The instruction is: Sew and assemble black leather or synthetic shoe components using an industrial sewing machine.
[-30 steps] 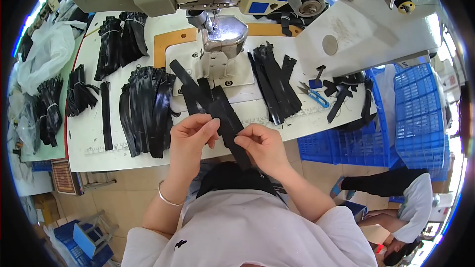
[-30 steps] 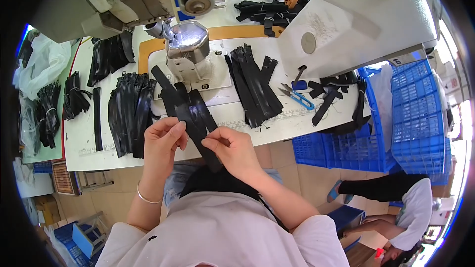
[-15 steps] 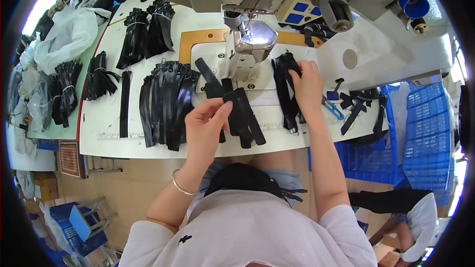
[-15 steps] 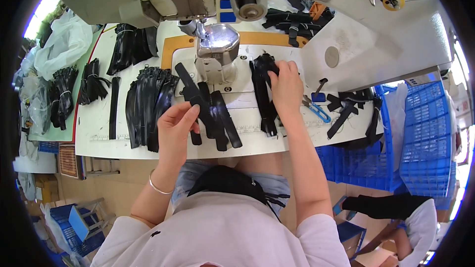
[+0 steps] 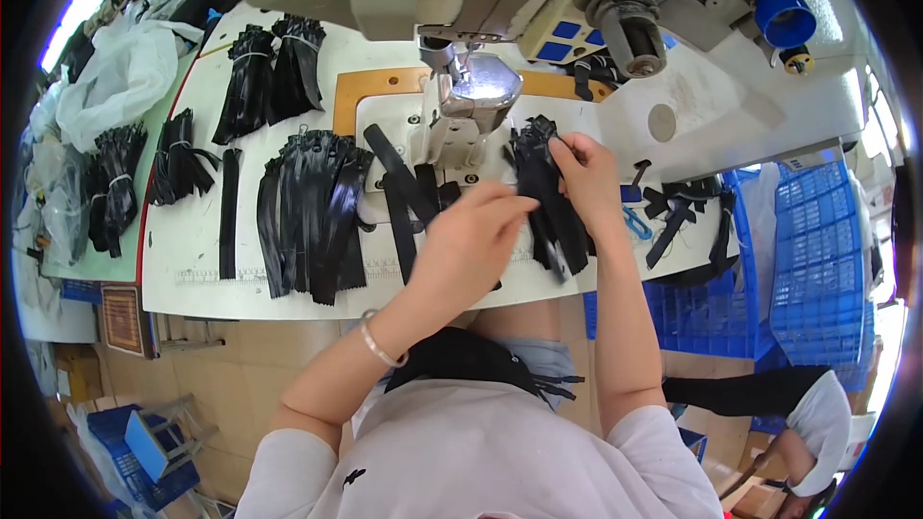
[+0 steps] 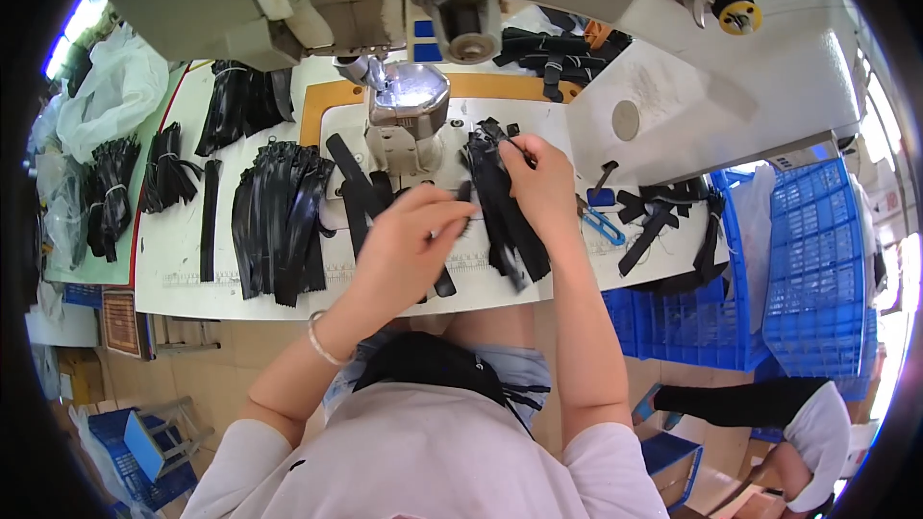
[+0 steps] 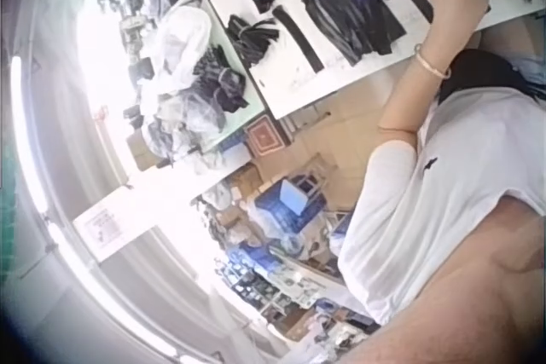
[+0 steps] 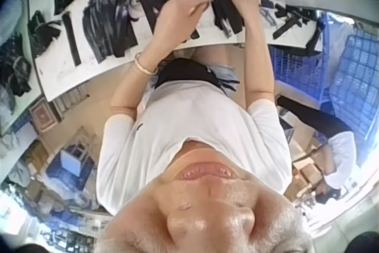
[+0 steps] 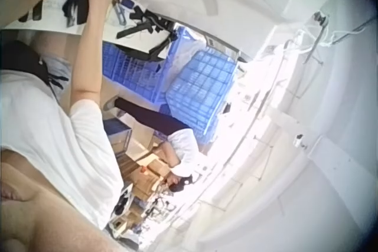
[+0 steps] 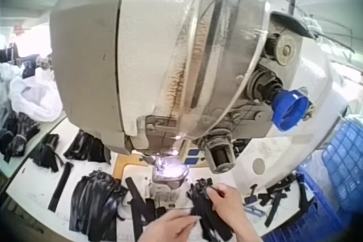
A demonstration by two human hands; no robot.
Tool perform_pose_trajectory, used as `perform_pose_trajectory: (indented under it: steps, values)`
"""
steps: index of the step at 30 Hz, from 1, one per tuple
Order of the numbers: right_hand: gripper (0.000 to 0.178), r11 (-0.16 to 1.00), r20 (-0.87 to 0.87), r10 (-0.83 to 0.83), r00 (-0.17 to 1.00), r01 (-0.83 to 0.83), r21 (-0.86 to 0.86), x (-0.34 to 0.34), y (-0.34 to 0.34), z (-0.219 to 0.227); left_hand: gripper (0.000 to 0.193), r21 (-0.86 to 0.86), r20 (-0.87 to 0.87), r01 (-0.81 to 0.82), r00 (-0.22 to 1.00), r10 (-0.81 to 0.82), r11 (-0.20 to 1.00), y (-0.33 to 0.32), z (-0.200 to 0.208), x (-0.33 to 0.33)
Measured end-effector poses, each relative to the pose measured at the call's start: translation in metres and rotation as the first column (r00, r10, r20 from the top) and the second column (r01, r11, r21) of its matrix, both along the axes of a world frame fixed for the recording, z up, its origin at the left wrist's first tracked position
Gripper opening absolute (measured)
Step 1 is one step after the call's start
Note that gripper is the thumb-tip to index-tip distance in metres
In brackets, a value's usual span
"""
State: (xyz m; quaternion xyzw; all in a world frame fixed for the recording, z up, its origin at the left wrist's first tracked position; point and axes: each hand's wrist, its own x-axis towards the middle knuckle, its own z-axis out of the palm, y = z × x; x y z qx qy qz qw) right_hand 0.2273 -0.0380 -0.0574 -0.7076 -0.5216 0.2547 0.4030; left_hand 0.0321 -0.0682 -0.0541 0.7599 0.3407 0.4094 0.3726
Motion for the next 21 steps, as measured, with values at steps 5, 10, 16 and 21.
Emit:
perform_pose_trajectory:
  steps: [5, 10, 16, 21]
  values:
    - [0.021, 0.999, 0.027, 0.033, 0.999, -0.033, 0.005, 0.004, -0.004, 0.004, 0.016, 0.183, -0.281, 0.135, 0.956, -0.080, 0.974, 0.037, -0.028, 0.041]
    - [0.016, 0.974, -0.359, 0.026, 0.933, 0.058, 0.221, -0.008, -0.035, 0.031, 0.016, 0.059, -0.423, 0.059, 0.906, -0.029, 0.996, 0.042, -0.030, 0.049]
    - [0.011, 0.967, -0.354, 0.042, 0.934, 0.050, 0.249, -0.021, -0.063, 0.012, 0.021, -0.060, 0.156, -0.007, 0.988, 0.016, 0.998, 0.009, 0.004, 0.028]
    - [0.016, 0.957, -0.362, 0.100, 0.927, 0.010, 0.291, -0.025, -0.085, 0.022, 0.013, -0.424, 0.302, -0.020, 0.939, 0.163, 0.905, -0.008, 0.011, 0.021]
